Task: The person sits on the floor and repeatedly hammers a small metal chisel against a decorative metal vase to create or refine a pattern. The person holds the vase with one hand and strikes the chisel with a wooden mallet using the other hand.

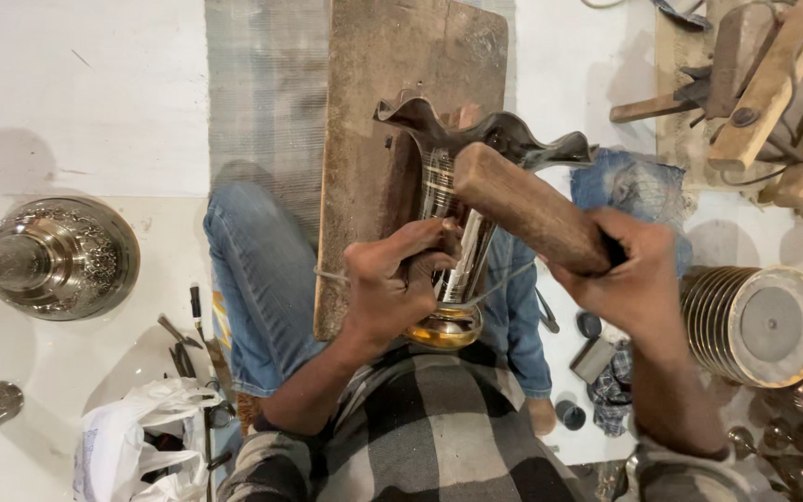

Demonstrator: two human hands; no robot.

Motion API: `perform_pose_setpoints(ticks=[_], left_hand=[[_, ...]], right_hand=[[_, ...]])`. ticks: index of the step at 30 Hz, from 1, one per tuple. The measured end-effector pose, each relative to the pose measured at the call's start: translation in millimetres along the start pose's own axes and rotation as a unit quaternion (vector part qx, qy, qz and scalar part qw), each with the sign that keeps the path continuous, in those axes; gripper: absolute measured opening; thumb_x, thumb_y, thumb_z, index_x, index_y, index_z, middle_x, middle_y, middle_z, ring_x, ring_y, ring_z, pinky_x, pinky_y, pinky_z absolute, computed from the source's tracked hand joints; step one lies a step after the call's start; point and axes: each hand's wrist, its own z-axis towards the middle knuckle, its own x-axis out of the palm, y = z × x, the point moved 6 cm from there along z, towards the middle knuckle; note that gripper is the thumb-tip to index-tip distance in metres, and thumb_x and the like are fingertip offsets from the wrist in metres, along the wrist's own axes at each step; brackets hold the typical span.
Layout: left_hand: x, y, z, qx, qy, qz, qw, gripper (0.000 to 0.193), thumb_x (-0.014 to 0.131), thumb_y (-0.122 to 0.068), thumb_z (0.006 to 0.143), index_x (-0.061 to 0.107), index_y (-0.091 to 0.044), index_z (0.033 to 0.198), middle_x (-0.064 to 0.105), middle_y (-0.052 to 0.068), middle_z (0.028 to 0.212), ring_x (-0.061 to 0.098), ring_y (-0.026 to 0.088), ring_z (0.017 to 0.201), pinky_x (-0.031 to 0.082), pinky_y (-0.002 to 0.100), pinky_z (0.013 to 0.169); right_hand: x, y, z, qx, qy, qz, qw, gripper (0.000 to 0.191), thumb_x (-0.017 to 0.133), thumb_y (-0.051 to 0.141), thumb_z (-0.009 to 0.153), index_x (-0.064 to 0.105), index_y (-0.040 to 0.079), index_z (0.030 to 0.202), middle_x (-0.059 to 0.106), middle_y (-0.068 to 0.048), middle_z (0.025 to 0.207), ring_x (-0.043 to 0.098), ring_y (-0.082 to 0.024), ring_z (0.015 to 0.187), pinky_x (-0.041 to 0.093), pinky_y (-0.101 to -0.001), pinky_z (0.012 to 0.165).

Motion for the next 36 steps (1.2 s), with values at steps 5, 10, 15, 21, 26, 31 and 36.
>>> perform_pose_setpoints(ticks=[5,10,15,21,26,31,36], left_hand=[[1.5,1.9,-3.4,0.004,-0.005,-0.006,1.000,0.034,0.067,0.014,0.089,0.068,0.005,0.121,0.079,0.013,0.101,0.080,0.018,0.089,0.068,0.026,0.078],[1.6,1.1,-6.2,0.022,0.000,0.022,1.000,0.026,0.071,0.011,0.090,0.071,0.001,0.114,0.080,0.010,0.095,0.080,0.016,0.082,0.066,0.026,0.074],[1.9,3.3,-1.6,-0.006,0.022,0.011,1.000,0.026,0.068,0.009,0.090,0.070,0.000,0.114,0.080,0.011,0.096,0.080,0.016,0.081,0.066,0.024,0.070],[6.8,1.8,4.3,0.043,0.134,0.042,0.989,0.032,0.066,0.009,0.087,0.071,-0.001,0.116,0.079,0.011,0.102,0.079,0.016,0.085,0.067,0.026,0.072],[16.9,3.8,16.7,0.079,0.264,0.076,0.958,0.051,0.059,0.013,0.082,0.071,-0.010,0.126,0.081,0.008,0.106,0.080,0.013,0.082,0.066,0.024,0.061],[29.6,-2.5,37.4,0.114,0.392,0.121,0.905,0.053,0.073,0.002,0.075,0.071,-0.015,0.125,0.074,0.004,0.072,0.064,0.014,0.048,0.056,0.028,0.050],[39.3,-14.9,46.3,0.189,0.484,0.068,0.851,0.055,0.071,0.004,0.072,0.074,-0.020,0.122,0.069,0.001,0.063,0.057,0.014,0.046,0.045,0.032,0.043]], right_hand=[[-22.2,46.4,62.1,-0.051,0.108,0.021,0.993,0.020,0.085,0.008,0.076,0.068,0.003,0.087,0.058,0.000,0.061,0.050,-0.008,0.048,0.036,-0.0251,0.044],[-37.9,59.0,81.0,-0.020,0.251,-0.382,0.889,0.025,0.078,0.009,0.063,0.071,0.009,0.087,0.063,-0.003,0.056,0.054,-0.013,0.045,0.043,-0.0305,0.044],[-39.1,52.1,75.7,0.065,0.236,-0.286,0.927,0.027,0.080,0.015,0.070,0.068,0.010,0.093,0.062,-0.001,0.066,0.059,-0.012,0.050,0.048,-0.0303,0.047],[-46.9,41.2,46.1,0.070,0.165,-0.168,0.969,0.028,0.077,0.008,0.069,0.068,0.007,0.096,0.064,-0.002,0.070,0.061,-0.014,0.057,0.049,-0.0299,0.049],[-39.9,17.8,1.6,0.061,0.110,-0.118,0.985,0.028,0.074,0.008,0.073,0.068,0.005,0.100,0.069,-0.005,0.074,0.062,-0.012,0.060,0.050,-0.0280,0.054],[-21.9,-11.7,-55.4,0.062,0.011,-0.081,0.995,0.028,0.076,0.008,0.073,0.067,0.002,0.099,0.068,-0.004,0.074,0.064,-0.009,0.060,0.050,-0.0255,0.057],[11.1,-38.6,-124.3,0.102,-0.204,0.063,0.972,0.015,0.080,0.008,0.097,0.067,0.002,0.098,0.068,-0.006,0.085,0.065,-0.009,0.074,0.052,-0.0235,0.065]])
